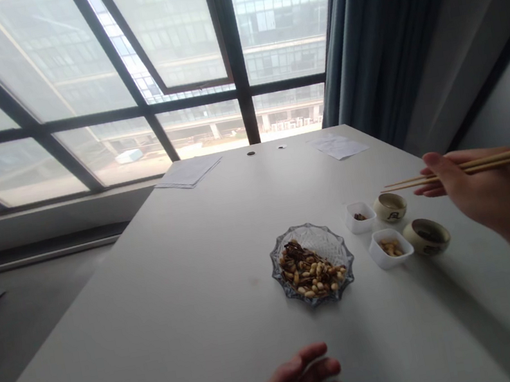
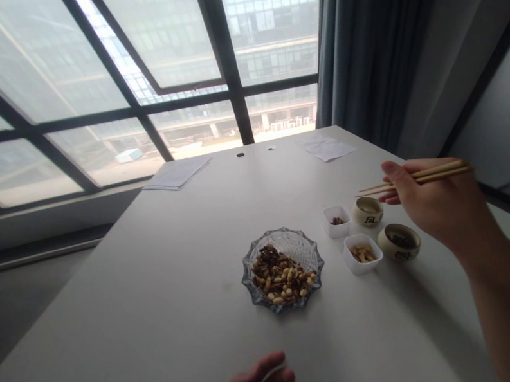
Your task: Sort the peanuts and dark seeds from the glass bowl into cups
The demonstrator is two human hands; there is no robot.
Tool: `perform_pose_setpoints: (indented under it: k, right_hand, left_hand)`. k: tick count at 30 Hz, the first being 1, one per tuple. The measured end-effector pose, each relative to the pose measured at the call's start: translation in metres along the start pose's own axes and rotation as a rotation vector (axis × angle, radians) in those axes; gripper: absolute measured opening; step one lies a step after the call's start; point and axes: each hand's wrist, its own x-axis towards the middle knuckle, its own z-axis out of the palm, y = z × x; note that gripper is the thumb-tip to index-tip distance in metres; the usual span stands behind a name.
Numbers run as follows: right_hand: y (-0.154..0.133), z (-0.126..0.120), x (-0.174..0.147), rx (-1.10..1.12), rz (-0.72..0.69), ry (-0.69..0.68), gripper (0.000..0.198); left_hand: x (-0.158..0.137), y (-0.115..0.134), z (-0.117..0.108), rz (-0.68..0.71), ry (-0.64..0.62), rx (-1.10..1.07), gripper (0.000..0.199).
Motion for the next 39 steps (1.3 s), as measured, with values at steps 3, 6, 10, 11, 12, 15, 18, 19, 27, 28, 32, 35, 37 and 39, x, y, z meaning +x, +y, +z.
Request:
perform_pose_setpoints:
  k: [3,6,10,11,12,15,18,19,27,28,32,35,37,39]
  right_hand:
    - [-0.013,0.006,-0.009,0.169,0.084,-0.095,0.038]
    - [-0.027,0.017,-0.022,0.219,0.116,-0.276,0.044]
    - [-0.039,0.037,-0.037,0.266,0.083,-0.509,0.041]
    - [-0.04,0.043,-0.04,0.269,0.054,-0.55,0.04]
    - [-0.041,0.049,-0.043,0.267,0.02,-0.584,0.039]
    - [-0.044,0.064,-0.05,0.261,-0.068,-0.647,0.041]
    - [-0.046,0.074,-0.055,0.269,-0.098,-0.701,0.041]
    - [-0.046,0.076,-0.056,0.268,-0.101,-0.708,0.041]
    - [-0.038,0.085,-0.059,0.302,-0.049,-0.664,0.043]
    - [-0.037,0.085,-0.058,0.311,-0.039,-0.656,0.043]
    - [-0.038,0.073,-0.051,0.308,-0.001,-0.571,0.042]
    - [-0.04,0.046,-0.042,0.259,0.073,-0.445,0.042]
    - [-0.04,0.022,-0.037,0.203,0.1,-0.341,0.043]
    - [-0.039,0.0,-0.034,0.095,0.086,-0.252,0.041]
  left_hand:
    - [0.0,0.0,0.0,0.001,0.012,0.006,0.032]
    - [0.0,-0.001,0.0,-0.002,0.013,0.005,0.032]
    - [0.0,-0.001,-0.001,0.001,0.007,0.008,0.032]
    - [0.0,-0.001,-0.001,0.005,0.007,0.009,0.032]
    - [0.0,-0.001,-0.001,0.008,0.005,0.009,0.032]
    - [0.0,-0.001,-0.002,0.005,-0.002,0.003,0.032]
    - [0.0,-0.001,-0.002,0.0,0.009,-0.004,0.032]
    - [0.0,0.0,-0.002,-0.001,0.014,-0.005,0.032]
    - [0.0,-0.001,-0.001,-0.002,0.007,0.008,0.031]
    - [0.0,-0.001,-0.001,-0.002,0.003,0.009,0.031]
    - [-0.001,-0.001,-0.001,-0.001,0.003,0.01,0.031]
    - [-0.001,0.0,0.0,0.002,-0.001,0.001,0.031]
    - [0.0,0.0,0.0,-0.002,-0.007,-0.008,0.032]
    - [0.0,0.001,0.0,-0.01,-0.009,-0.011,0.032]
